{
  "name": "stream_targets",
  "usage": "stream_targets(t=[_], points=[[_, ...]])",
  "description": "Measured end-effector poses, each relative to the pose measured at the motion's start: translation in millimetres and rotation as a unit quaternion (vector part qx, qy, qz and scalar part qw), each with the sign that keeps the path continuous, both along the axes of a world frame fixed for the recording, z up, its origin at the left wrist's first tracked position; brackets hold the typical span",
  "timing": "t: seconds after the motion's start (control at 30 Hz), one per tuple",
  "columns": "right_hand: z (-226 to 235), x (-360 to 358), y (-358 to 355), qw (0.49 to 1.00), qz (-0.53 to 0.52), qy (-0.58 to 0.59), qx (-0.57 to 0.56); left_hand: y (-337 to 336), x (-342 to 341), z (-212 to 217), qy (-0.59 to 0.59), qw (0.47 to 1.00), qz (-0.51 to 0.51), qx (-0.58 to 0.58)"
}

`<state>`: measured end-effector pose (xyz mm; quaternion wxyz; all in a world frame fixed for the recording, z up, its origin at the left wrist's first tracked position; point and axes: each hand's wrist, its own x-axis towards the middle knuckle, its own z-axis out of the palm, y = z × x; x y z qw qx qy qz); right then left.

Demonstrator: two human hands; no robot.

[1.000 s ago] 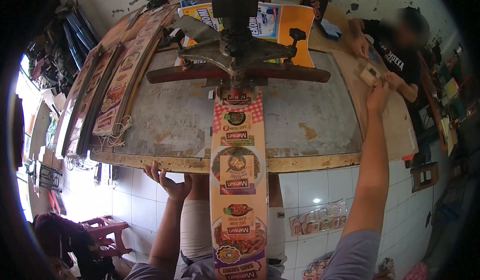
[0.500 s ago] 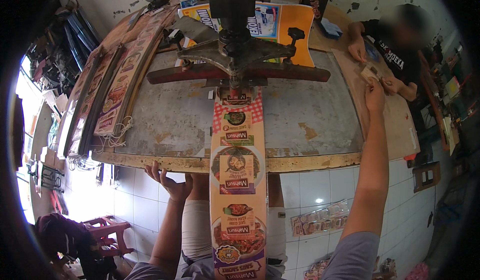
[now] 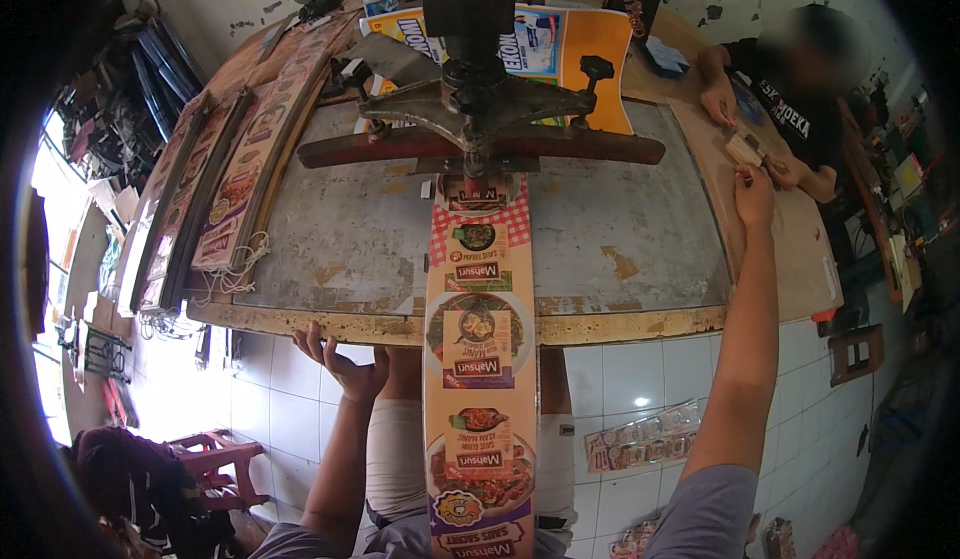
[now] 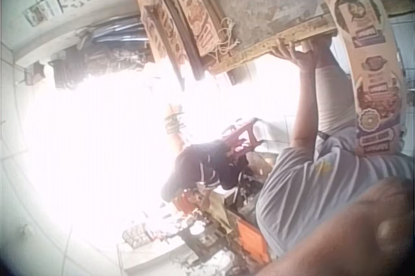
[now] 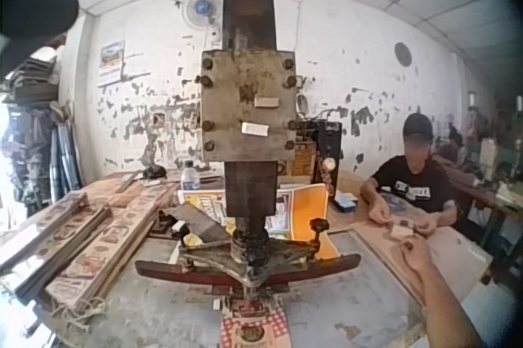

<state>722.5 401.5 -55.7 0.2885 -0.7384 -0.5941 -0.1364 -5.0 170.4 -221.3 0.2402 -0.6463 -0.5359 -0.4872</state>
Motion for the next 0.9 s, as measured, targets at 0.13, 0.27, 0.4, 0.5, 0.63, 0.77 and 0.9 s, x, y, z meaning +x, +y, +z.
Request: stream_targets(t=[0.13, 0.27, 0.4, 0.5, 0.63, 0.77, 0.9], points=[[1, 1, -2, 1.000, -0.003, 0.014, -0.006, 1, 0, 0, -0.001, 1.000, -0.007, 0.003], [3, -9, -2, 0.999, -0.016, 0.029, -0.020, -1, -2, 1, 0.001, 1.000, -0.001, 0.002], [3, -1, -4, 0.999, -0.013, 0.029, -0.019, 0, 0, 0, -0.002, 1.000, -0.001, 0.001], [2, 2, -3, 0.999, -0.011, 0.036, -0.015, 1, 1, 0, 0.001, 1.000, 0.001, 0.004], [1, 1, -3, 0.999, -0.008, 0.043, -0.011, 1, 0, -1, 0.005, 1.000, 0.007, 0.004], [0, 5, -3, 0.999, -0.003, 0.044, -0.005, 1, 2, 1, 0.000, 1.000, -0.001, 0.004], [0, 3, -2, 0.999, -0.003, 0.052, -0.003, 3, 1, -6, -0.028, 0.999, -0.006, 0.022]])
